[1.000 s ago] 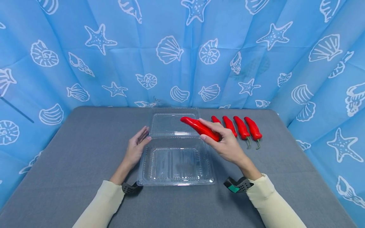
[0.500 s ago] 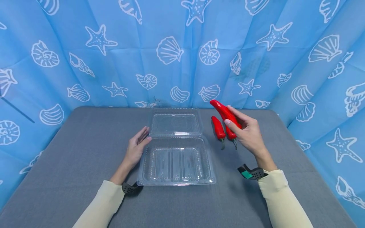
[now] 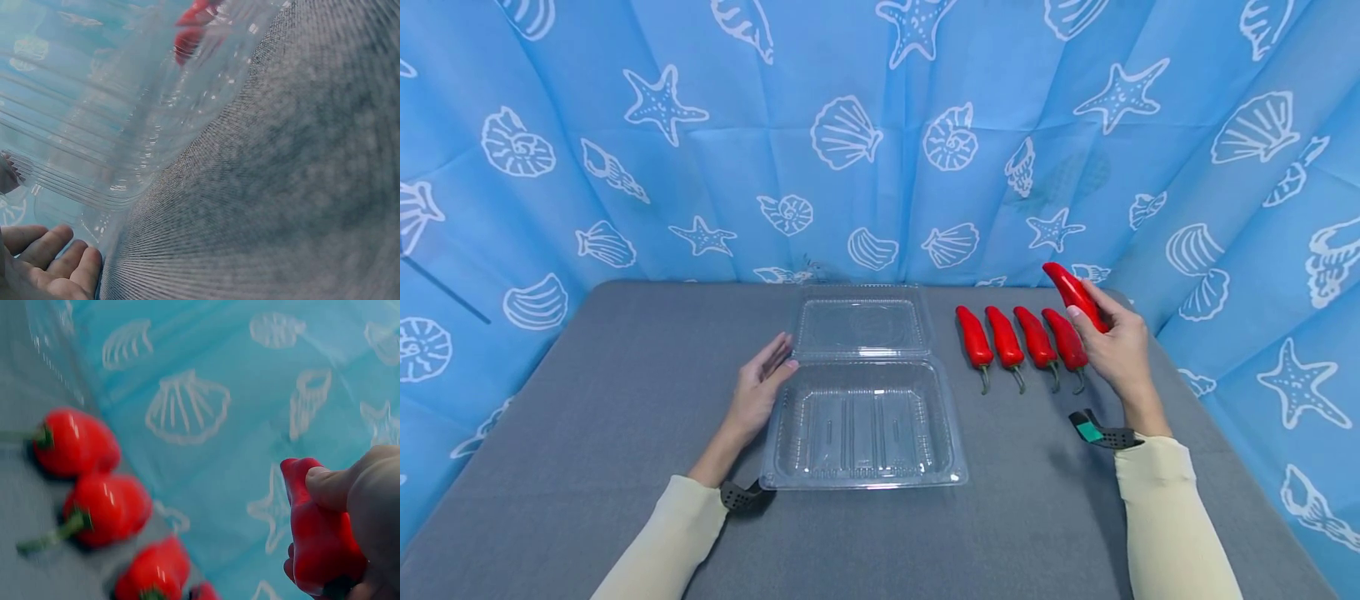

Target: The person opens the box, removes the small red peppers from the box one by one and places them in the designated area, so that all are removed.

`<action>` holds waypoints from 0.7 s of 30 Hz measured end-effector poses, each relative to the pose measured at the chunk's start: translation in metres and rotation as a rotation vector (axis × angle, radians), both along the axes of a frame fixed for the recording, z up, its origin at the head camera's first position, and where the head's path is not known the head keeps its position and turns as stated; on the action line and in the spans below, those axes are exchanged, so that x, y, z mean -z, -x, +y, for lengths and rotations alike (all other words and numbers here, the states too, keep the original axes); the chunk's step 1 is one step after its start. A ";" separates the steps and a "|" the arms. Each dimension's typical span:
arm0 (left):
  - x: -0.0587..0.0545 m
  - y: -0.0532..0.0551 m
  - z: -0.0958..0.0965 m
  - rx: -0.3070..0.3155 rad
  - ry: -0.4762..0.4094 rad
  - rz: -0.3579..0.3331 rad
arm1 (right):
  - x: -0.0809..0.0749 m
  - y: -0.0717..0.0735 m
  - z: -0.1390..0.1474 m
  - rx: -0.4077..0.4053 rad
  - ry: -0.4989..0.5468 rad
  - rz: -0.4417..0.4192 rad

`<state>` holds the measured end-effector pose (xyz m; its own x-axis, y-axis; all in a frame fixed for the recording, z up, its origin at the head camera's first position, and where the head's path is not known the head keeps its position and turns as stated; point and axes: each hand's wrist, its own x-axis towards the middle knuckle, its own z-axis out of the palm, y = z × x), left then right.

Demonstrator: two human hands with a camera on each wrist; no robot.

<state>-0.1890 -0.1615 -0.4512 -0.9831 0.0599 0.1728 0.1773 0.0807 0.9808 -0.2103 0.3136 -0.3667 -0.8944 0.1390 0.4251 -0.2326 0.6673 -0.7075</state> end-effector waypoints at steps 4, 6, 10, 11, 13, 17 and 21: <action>0.000 0.000 0.000 0.005 -0.001 -0.003 | 0.009 0.002 0.016 0.094 -0.015 -0.034; 0.000 0.000 0.000 0.005 -0.004 -0.003 | 0.015 0.003 0.022 0.136 -0.012 -0.040; -0.001 0.000 0.000 0.004 -0.015 0.008 | 0.027 0.003 0.034 0.184 -0.007 -0.070; 0.000 0.000 0.000 0.005 -0.014 0.010 | 0.030 0.004 0.037 0.193 -0.005 -0.081; 0.000 0.000 0.000 0.005 -0.009 0.019 | 0.037 0.005 0.042 0.213 -0.009 -0.103; 0.001 0.000 0.000 0.003 -0.002 0.023 | 0.051 0.008 0.052 0.247 -0.028 -0.146; 0.001 0.001 -0.001 0.007 -0.009 0.019 | 0.063 0.009 0.059 0.251 -0.040 -0.183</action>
<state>-0.1895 -0.1622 -0.4522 -0.9792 0.0656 0.1920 0.1965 0.0707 0.9779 -0.2191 0.3727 -0.4300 -0.8966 0.3514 0.2696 0.0719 0.7161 -0.6943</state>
